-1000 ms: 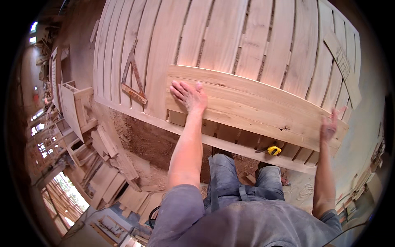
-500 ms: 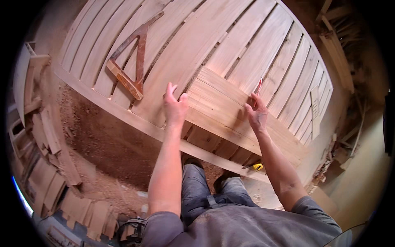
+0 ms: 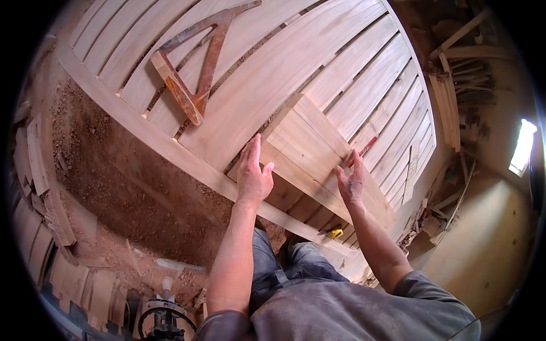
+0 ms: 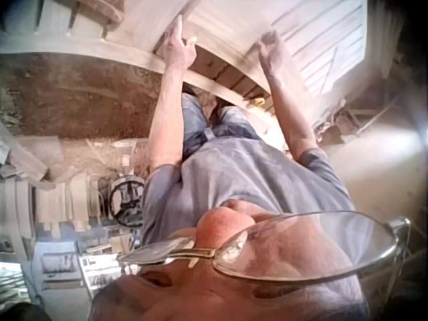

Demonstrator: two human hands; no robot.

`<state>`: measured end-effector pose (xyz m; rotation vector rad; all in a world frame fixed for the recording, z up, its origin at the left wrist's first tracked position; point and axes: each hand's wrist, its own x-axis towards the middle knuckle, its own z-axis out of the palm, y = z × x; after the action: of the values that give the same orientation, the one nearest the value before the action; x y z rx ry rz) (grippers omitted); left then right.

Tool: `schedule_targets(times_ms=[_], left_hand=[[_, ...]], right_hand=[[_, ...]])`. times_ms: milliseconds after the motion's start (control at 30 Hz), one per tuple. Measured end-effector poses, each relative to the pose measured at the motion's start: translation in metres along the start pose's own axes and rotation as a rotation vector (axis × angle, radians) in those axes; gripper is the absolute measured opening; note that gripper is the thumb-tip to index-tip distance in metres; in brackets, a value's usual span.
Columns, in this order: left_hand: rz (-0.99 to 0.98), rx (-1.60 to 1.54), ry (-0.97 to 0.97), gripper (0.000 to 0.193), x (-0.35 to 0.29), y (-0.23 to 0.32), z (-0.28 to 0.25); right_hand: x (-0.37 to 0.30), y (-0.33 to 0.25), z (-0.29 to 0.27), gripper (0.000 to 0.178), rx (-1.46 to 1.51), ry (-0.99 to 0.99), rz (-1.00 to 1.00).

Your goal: The person positions and aligns curved wooden slats onto a slatted wooden frame, repeatedly lifting and placing each piece. They use a red pencil to mark alignment points on the slats and frame while adjusting fit. The workspace contains scattered wood pieces and tools.

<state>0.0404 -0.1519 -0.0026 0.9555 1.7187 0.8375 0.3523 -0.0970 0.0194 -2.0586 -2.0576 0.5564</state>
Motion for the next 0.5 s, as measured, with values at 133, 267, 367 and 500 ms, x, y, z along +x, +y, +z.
schedule_targets(times_ms=[133,267,367,500], left_hand=[[0.009,0.032,0.001,0.085,-0.005,-0.005,0.002],[0.047,0.092,-0.033,0.089,-0.013,-0.007,-0.002],[0.047,0.209,-0.106,0.095,-0.011,-0.004,-0.010],[0.030,0.375,-0.169,0.103,-0.013,0.005,-0.012]], right_hand=[[-0.050,0.009,-0.013,0.085,0.017,-0.011,0.096],[-0.114,0.038,-0.028,0.090,-0.007,-0.059,0.159],[-0.155,0.060,-0.037,0.091,0.015,-0.148,0.267],[-0.189,0.093,-0.042,0.085,-0.013,-0.116,0.142]])
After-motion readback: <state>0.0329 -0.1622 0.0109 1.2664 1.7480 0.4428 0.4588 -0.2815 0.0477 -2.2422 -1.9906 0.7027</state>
